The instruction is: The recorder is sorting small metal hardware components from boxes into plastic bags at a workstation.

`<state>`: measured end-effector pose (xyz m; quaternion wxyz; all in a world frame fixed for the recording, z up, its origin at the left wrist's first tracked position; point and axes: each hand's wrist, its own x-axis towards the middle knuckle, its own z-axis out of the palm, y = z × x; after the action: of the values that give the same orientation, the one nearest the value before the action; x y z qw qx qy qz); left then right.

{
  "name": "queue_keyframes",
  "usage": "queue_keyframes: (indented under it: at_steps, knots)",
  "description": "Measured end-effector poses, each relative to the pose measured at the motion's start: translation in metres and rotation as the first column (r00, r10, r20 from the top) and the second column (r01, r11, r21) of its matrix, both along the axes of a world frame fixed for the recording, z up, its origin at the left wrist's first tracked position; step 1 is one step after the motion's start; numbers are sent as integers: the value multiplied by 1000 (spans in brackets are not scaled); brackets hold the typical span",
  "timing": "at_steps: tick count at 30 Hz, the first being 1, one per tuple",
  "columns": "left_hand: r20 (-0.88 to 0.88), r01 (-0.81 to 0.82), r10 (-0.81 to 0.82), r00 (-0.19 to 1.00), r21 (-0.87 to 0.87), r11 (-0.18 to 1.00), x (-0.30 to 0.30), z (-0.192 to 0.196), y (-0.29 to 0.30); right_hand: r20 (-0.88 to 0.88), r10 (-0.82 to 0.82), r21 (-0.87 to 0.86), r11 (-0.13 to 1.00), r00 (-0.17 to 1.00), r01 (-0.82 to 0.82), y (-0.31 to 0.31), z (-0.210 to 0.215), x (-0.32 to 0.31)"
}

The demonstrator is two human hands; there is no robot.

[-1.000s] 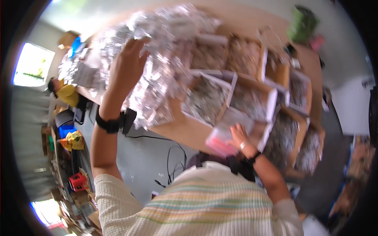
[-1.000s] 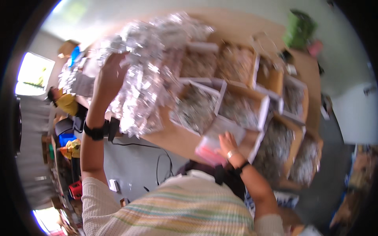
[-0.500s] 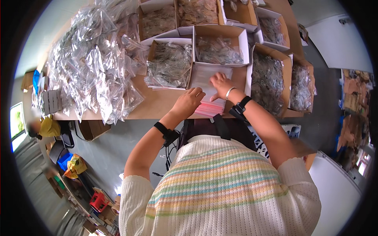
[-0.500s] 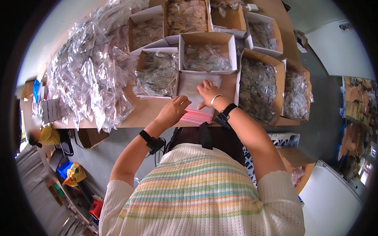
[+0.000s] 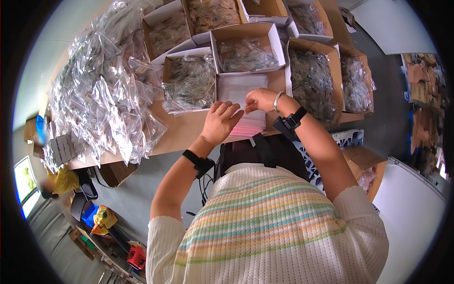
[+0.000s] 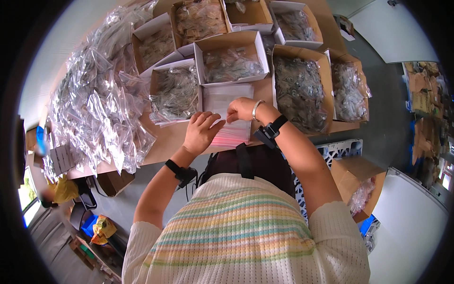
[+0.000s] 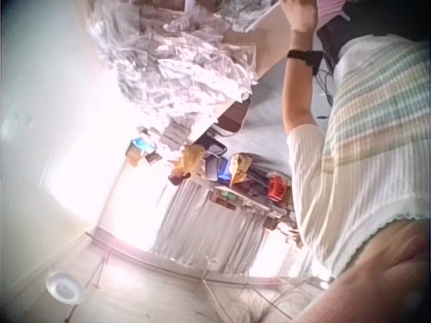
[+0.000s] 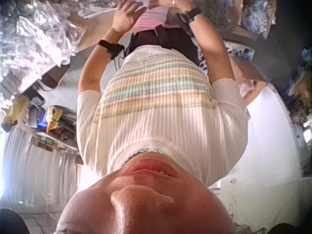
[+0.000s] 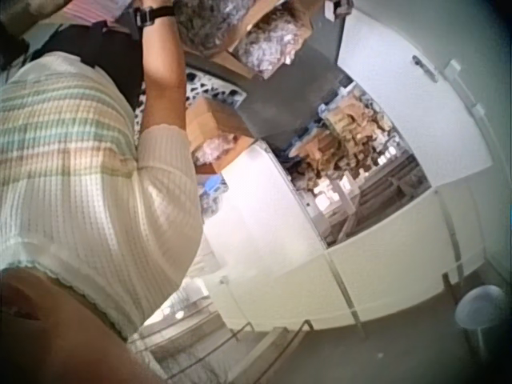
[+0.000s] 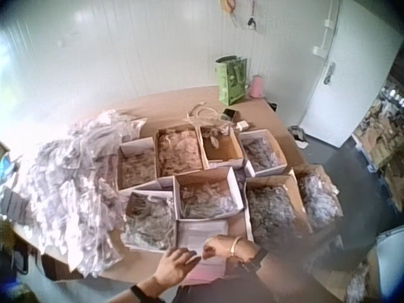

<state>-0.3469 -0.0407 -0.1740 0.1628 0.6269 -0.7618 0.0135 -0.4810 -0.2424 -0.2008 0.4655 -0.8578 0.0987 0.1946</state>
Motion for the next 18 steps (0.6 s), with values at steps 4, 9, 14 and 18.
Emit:
queue_keyframes:
  at_steps: [4,9,14,18]
  knots:
    - [-52,68,-67,996,33,997,-7,29,-14,96,-78,59,996,992,73,-4,4,-6]
    - [-156,58,-48,987,60,997,-3,41,-24,149,-78,-76,993,986,90,-13,14,0]
    - [15,155,-155,988,-32,987,7,27,-27,-3,-44,-17,999,999,44,-17,18,-2]
    - [-129,107,-100,987,44,993,7,26,-30,-75,-110,-17,994,991,109,-12,26,-6]
